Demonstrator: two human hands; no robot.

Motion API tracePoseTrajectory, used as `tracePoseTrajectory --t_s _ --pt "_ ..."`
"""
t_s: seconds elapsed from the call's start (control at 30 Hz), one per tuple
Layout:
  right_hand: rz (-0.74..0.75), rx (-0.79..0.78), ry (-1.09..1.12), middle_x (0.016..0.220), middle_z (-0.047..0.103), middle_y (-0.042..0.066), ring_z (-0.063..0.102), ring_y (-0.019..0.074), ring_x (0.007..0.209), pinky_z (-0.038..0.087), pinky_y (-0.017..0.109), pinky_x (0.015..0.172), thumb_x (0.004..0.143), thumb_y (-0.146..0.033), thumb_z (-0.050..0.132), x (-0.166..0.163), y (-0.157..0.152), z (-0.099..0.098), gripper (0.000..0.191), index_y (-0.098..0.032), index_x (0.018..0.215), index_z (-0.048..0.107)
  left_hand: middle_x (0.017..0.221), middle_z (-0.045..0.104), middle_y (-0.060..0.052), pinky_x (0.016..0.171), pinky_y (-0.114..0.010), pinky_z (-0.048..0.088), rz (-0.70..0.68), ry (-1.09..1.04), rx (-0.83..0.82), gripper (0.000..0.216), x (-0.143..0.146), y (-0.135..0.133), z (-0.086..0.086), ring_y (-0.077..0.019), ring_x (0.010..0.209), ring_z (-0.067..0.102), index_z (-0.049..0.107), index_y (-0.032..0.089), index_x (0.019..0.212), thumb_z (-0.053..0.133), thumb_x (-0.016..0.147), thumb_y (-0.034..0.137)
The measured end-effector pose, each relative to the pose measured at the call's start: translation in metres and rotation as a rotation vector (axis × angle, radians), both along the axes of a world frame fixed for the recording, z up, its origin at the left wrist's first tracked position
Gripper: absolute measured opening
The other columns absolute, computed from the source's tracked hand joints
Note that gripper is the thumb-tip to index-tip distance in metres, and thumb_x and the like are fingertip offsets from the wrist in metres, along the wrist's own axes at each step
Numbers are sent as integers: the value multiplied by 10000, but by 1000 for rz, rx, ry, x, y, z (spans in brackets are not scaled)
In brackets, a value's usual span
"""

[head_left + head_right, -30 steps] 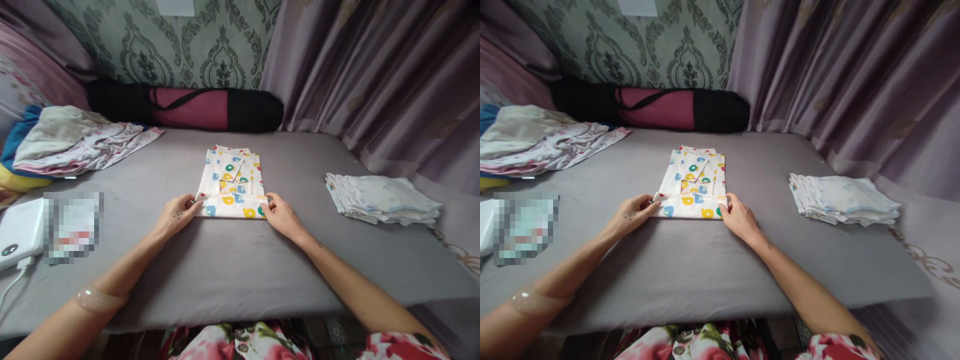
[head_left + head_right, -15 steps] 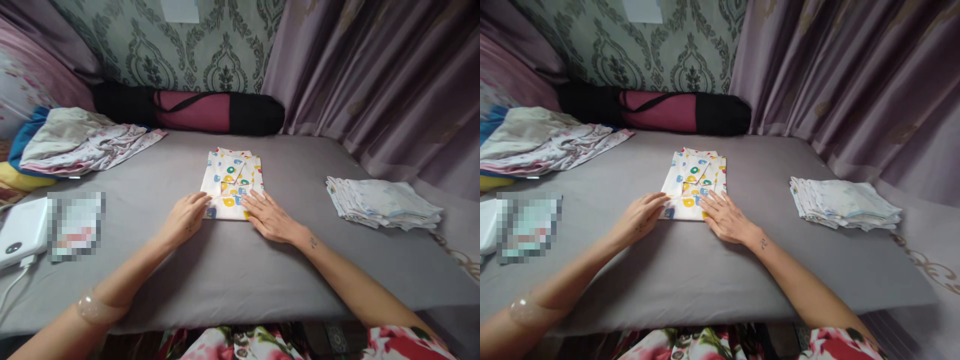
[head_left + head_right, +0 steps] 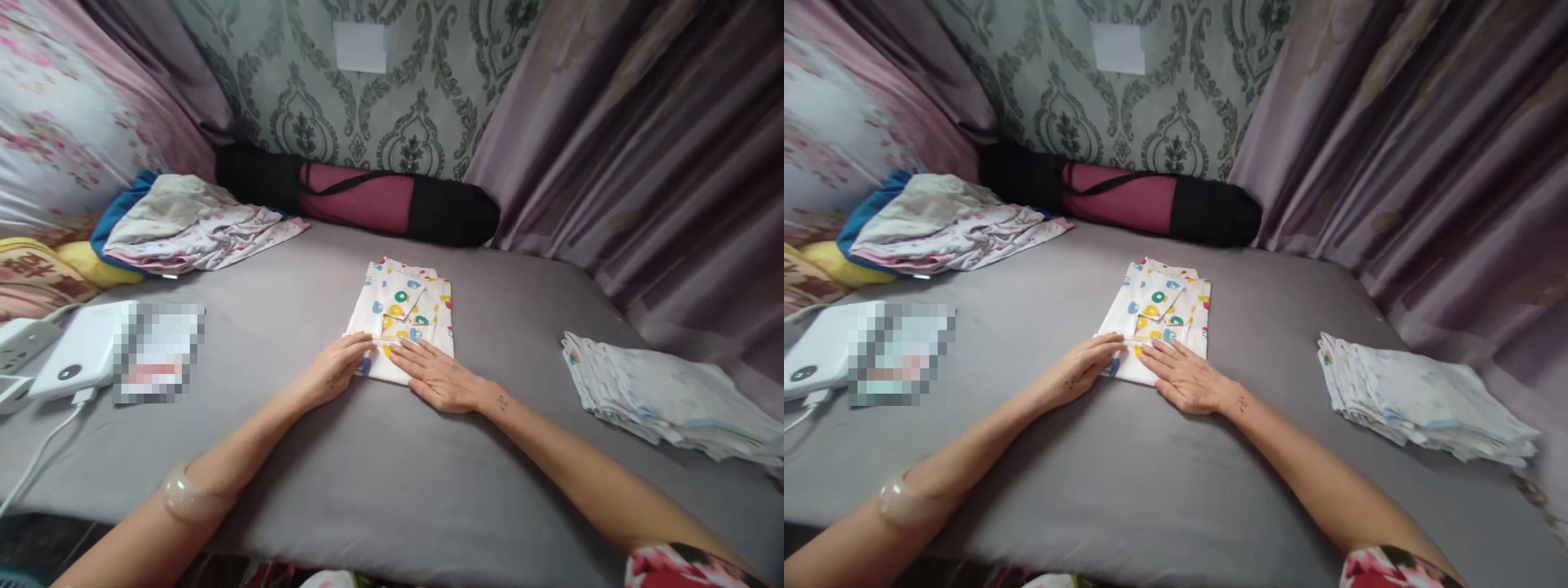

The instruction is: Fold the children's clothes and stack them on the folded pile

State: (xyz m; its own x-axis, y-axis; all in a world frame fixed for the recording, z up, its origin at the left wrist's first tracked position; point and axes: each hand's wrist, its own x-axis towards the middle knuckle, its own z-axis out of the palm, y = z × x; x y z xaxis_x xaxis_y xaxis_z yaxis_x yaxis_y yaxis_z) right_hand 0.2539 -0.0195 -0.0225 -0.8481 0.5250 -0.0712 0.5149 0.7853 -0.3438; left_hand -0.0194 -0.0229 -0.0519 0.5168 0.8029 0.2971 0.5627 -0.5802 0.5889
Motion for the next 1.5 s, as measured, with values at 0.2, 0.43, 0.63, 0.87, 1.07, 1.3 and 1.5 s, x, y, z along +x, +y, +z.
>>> tracePoseTrajectory --t_s 0.2,0.43,0.63,0.87,1.07,1.3,1.5 --pt "21 45 -6 1572 242 41 90 204 1471 9 492 1198 1008 -310 286 -19 7 18 515 -205 1511 269 1240 638 -105 1045 -387 432 310 -240 -50 341 -10 5 8 -219 1204 565 634 179 1110 379 937 323" --pt "108 41 -12 1587 190 71 68 181 1472 57 441 1205 1001 -327 293 -46 21 3 556 -165 1526 209 1064 691 -76 883 -333 488 615 -293 -107 303 -18 8 13 -196 975 644 654 183 1020 410 885 300" --pt "83 8 -11 1575 242 74 120 182 1467 73 446 1200 1005 -336 280 -46 20 7 528 -172 1507 278 683 612 6 583 -265 427 764 -281 -213 360 -22 8 15 -133 544 506 666 171 1056 415 867 347" --pt "152 97 40 1550 302 102 154 210 1463 -5 497 1187 1014 -371 273 -86 24 21 517 -142 1472 346 680 596 10 551 -240 391 755 -362 -196 376 -25 9 12 -111 508 444 665 145 1049 418 852 349" --pt "261 43 30 1569 230 132 90 200 1471 47 439 1201 1008 -366 282 -111 30 -4 571 -78 1501 259 735 635 -5 559 -243 419 758 -358 -208 391 -26 9 14 -117 516 478 649 141 1079 413 858 361" --pt "235 44 93 1565 257 115 115 179 1468 61 419 1201 993 -331 331 -109 30 -7 552 -106 1495 284 793 677 -18 597 -258 464 718 -332 -202 376 -25 8 14 -118 530 516 657 143 1065 428 858 358" --pt "20 75 114 1581 215 90 83 183 1472 60 425 1201 996 -338 325 -75 12 9 545 -135 1500 283 1025 702 -69 793 -310 525 612 -247 -74 343 -18 0 15 -185 839 672 643 170 1079 437 909 385"
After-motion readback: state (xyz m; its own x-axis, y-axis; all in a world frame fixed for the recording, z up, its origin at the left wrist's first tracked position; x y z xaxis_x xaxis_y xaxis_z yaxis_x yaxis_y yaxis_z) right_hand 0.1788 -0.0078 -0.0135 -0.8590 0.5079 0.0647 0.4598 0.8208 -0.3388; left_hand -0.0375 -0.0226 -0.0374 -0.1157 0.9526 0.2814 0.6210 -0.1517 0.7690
